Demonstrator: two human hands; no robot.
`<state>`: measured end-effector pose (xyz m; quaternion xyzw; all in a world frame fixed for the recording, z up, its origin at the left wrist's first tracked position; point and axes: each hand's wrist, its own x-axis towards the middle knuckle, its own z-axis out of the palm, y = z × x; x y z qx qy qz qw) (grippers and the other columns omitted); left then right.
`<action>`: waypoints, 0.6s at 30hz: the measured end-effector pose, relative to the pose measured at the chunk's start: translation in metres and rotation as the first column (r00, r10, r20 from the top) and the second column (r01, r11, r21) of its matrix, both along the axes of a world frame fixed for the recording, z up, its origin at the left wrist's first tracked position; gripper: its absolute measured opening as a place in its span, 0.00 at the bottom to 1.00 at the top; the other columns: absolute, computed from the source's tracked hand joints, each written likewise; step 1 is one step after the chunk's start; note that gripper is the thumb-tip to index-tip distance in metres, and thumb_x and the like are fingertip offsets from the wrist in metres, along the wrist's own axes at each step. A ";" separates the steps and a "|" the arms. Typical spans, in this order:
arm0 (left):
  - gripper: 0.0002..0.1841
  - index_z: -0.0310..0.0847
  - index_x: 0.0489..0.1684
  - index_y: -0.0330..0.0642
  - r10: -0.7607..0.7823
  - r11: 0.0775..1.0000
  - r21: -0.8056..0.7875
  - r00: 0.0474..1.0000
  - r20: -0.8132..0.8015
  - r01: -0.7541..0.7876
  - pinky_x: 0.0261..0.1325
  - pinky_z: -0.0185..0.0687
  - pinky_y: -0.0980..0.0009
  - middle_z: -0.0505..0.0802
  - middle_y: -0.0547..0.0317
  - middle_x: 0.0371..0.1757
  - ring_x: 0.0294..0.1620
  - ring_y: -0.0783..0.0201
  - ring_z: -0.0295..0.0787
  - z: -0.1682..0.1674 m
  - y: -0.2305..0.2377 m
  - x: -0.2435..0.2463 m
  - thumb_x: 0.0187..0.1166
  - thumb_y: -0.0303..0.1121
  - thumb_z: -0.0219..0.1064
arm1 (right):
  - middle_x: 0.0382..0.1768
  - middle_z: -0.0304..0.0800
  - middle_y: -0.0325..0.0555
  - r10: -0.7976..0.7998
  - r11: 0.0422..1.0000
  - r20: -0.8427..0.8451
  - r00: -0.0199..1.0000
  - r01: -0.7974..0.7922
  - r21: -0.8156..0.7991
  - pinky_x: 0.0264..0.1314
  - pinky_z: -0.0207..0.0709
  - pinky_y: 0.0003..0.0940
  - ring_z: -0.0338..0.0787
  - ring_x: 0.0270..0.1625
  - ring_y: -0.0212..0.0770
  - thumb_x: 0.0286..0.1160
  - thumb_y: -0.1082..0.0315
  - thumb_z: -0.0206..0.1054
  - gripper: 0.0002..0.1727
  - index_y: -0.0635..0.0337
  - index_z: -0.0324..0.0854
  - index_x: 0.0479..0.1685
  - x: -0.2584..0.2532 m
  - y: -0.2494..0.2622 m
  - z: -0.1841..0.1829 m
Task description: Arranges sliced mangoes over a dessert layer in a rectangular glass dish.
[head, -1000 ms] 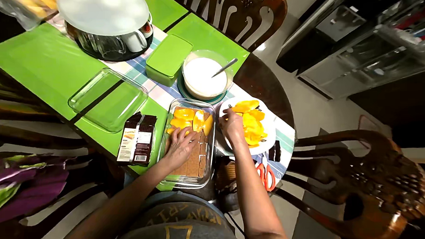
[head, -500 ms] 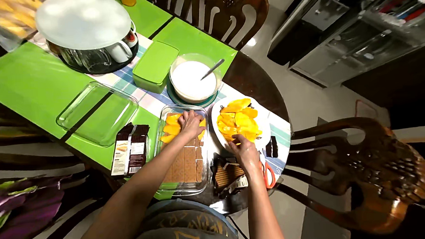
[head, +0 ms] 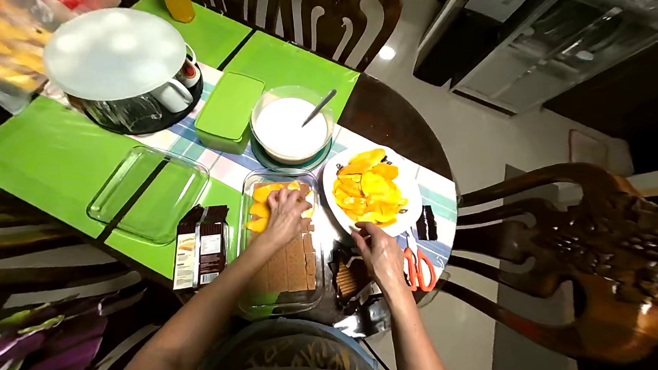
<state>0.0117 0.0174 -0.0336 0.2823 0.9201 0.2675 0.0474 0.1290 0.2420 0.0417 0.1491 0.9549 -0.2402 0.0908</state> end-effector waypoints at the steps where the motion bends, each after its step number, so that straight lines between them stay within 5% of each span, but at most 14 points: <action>1: 0.14 0.92 0.54 0.54 -0.023 0.999 -0.027 0.999 -0.046 0.022 0.76 0.53 0.27 0.89 0.52 0.62 0.71 0.40 0.77 -0.006 0.000 0.007 0.74 0.45 0.73 | 0.48 0.96 0.44 -0.001 1.000 0.004 1.000 0.001 0.001 0.51 0.85 0.57 0.95 0.47 0.48 0.83 0.54 0.63 0.18 0.50 0.87 0.64 0.002 0.000 -0.002; 5: 0.15 0.89 0.50 0.45 0.051 0.996 -0.066 0.988 -0.148 -0.061 0.70 0.64 0.31 0.90 0.46 0.54 0.61 0.40 0.84 -0.023 0.011 0.016 0.77 0.45 0.68 | 0.48 0.96 0.45 0.001 1.000 0.034 0.999 -0.001 0.000 0.52 0.85 0.58 0.95 0.48 0.50 0.84 0.54 0.63 0.18 0.49 0.86 0.65 0.001 -0.006 -0.004; 12: 0.14 0.85 0.48 0.34 0.261 0.960 -0.070 0.957 -0.124 -0.270 0.60 0.74 0.39 0.89 0.38 0.56 0.54 0.39 0.88 -0.020 0.039 0.021 0.74 0.36 0.67 | 0.49 0.96 0.45 -0.011 1.000 0.050 0.999 0.011 -0.001 0.52 0.84 0.59 0.95 0.49 0.51 0.84 0.54 0.63 0.18 0.49 0.87 0.64 0.008 -0.009 -0.003; 18: 0.16 0.84 0.55 0.36 0.345 0.931 -0.155 0.935 0.081 -0.331 0.69 0.70 0.44 0.88 0.43 0.61 0.62 0.45 0.86 -0.001 0.040 0.011 0.83 0.39 0.61 | 0.50 0.96 0.44 -0.017 1.000 0.080 0.997 0.018 -0.004 0.53 0.84 0.59 0.95 0.51 0.51 0.84 0.53 0.63 0.18 0.48 0.87 0.64 0.014 -0.011 -0.004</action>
